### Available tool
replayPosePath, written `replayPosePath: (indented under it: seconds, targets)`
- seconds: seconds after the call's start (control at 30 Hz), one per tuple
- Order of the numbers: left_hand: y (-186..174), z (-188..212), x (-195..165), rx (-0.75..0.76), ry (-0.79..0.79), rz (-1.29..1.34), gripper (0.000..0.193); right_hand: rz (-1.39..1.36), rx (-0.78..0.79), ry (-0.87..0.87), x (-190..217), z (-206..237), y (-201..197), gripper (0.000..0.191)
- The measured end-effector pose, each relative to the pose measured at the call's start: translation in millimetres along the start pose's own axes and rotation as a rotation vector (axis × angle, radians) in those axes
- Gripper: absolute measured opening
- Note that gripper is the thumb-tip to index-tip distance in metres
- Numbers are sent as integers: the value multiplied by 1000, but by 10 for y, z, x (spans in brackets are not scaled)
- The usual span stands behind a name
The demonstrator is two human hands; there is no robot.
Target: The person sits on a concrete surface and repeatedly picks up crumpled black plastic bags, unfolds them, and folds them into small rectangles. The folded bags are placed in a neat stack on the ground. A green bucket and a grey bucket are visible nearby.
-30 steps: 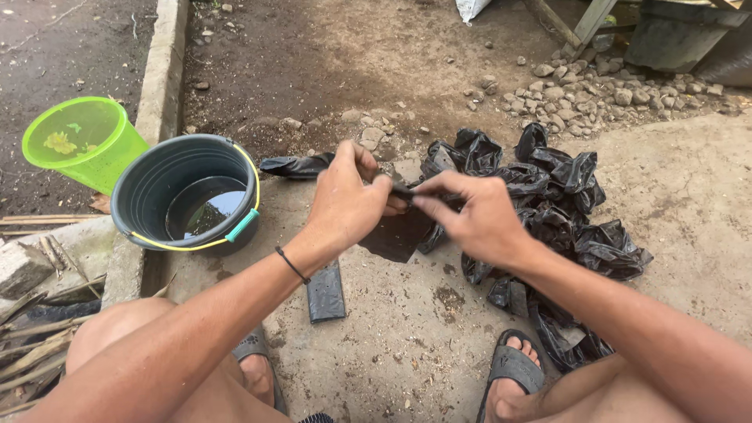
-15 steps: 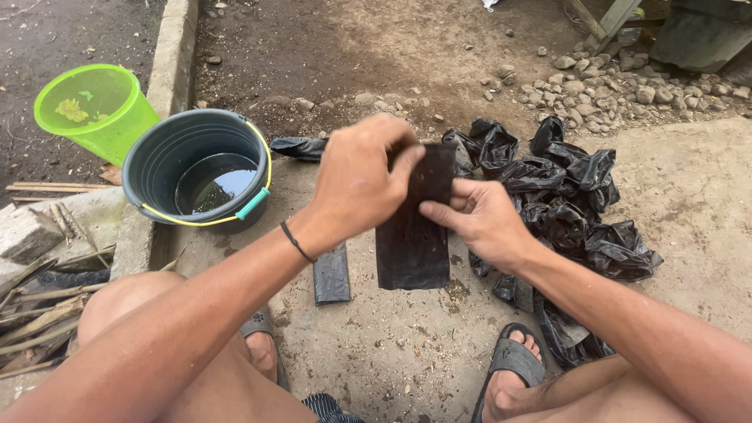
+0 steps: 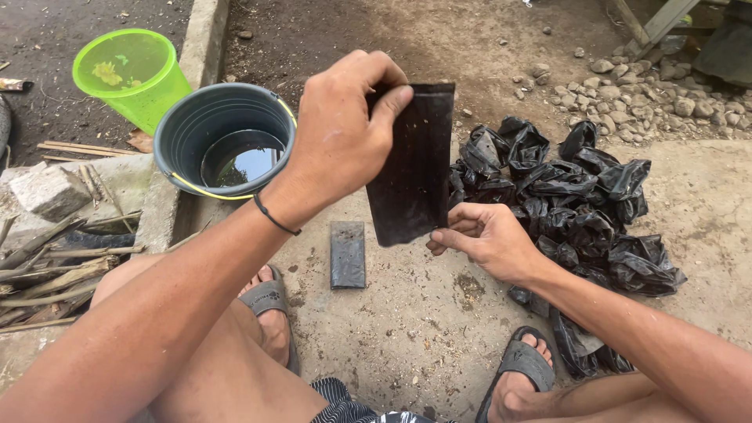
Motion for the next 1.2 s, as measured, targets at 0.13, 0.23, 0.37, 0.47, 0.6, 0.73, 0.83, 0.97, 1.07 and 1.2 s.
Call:
replayPosePath:
  seconds: [0.13,0.23,0.37,0.47,0.6,0.73,0.83,0.97,1.07,1.2]
  targets:
    - [-166,17,123,-12,-87,55,8,78,-32,-67,83,1,26,39]
    - [-249,28,123,-7,-63,49,7,40,-105,-159,192,-7,-23,50]
    - [-302,34,84,-21,3,33,7,-20,-172,-81,182,-87,-91,39]
    - [-302,40,83,-22,13,33,6,-91,-204,-76,188,-133,-96,33]
    - [-341,56,71,-50,26,26,5,-64,-241,-17,164,-143,-52,25]
    - [-422,45,79,-56,17,56,5,76,-169,20,162,-107,25,23]
    - [-483,27,125,8,-15,117,6,219,-190,-92,255,-61,-22,29]
    - [-518,24,148,10,-18,119,7,28,-202,-280,371,-15,-121,32]
    - [-486,43,176,8,-53,165,7,-12,-220,-267,340,-16,-142,26]
    - [-472,64,220,-8,-94,180,6,64,-298,-261,305,1,-157,16]
Point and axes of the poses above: each hand's wrist, its own z-axis away from the middle knuckle, its own y-axis out of the palm, x = y × z, the point moved 7 cm from there along -z, towards the middle knuckle, and after that the axes turned 12 degrees about y, right-handed, at the moved point
